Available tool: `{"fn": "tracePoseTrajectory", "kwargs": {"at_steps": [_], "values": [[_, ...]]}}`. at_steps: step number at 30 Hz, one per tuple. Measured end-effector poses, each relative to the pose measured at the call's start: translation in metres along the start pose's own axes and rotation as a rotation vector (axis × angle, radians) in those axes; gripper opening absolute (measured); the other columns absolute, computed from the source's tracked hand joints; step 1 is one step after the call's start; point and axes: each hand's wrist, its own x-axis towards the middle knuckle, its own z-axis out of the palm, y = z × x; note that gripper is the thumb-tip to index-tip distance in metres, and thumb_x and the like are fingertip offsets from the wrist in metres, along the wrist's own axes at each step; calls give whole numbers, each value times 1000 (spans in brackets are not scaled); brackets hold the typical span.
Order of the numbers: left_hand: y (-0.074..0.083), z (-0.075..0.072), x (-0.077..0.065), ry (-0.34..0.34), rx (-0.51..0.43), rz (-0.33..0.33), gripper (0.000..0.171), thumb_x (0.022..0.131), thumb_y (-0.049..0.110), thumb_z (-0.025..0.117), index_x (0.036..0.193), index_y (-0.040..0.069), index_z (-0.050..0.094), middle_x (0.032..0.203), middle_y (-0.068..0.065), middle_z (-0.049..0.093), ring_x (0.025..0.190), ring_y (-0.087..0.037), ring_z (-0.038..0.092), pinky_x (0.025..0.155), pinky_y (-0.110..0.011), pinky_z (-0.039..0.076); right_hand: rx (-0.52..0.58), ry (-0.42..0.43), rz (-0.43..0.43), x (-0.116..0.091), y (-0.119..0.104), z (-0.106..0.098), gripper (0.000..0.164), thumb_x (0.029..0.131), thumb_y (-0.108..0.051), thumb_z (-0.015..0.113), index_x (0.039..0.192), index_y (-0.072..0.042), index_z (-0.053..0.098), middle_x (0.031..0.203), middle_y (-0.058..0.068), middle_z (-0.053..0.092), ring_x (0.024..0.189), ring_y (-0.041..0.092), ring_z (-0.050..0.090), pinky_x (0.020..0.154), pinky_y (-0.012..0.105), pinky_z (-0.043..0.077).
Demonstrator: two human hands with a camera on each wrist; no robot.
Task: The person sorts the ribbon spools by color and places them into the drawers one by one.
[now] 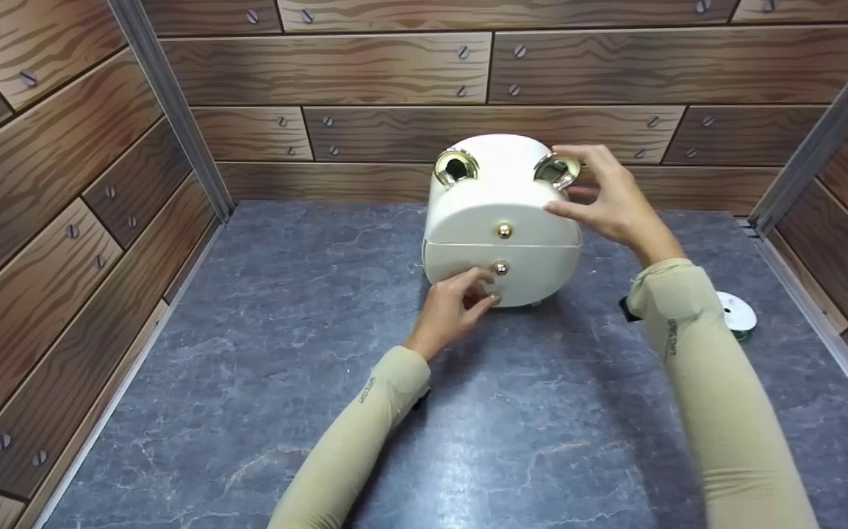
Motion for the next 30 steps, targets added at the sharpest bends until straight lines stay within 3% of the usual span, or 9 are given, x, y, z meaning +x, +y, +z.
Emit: {"fn": "tracePoseTrajectory", "kwargs": {"at_steps": [5, 9, 18, 23, 30], "values": [[-8, 0, -3, -104, -51, -107, 24, 92, 13, 79, 114, 11, 70, 94, -4, 79, 84, -14, 74, 78, -28, 62, 3, 1, 13, 1, 0, 0, 80, 83, -7, 87, 152, -14, 48, 143, 13, 47, 127, 37, 59, 104, 28, 55], [-13, 3, -3, -152, -39, -179, 25, 93, 13, 78, 117, 12, 71, 98, -4, 79, 87, -14, 75, 81, -26, 61, 10, -1, 19, 1, 0, 0, 80, 82, -6, 87, 152, -13, 48, 143, 14, 47, 127, 37, 58, 105, 30, 55], [-14, 10, 3, -202, -19, -226, 21, 95, 14, 76, 115, 14, 71, 107, -3, 80, 94, -13, 76, 85, -23, 59, 2, -3, 29, 1, -2, 0, 81, 82, -6, 87, 152, -16, 48, 144, 13, 47, 126, 36, 58, 105, 32, 55], [-11, 16, 5, -180, 42, -214, 19, 93, 13, 78, 111, 15, 73, 105, 0, 80, 95, -11, 76, 90, -26, 59, 10, 1, 16, 2, -1, 1, 80, 82, -6, 87, 152, -14, 48, 142, 14, 47, 126, 38, 59, 104, 28, 55], [-7, 21, 8, -106, 129, -179, 14, 89, 15, 82, 102, 15, 77, 97, 2, 81, 90, -10, 76, 87, -28, 59, 9, 0, 9, 1, 2, 1, 79, 84, -6, 86, 153, -15, 48, 145, 14, 46, 128, 39, 58, 104, 27, 55]]}}
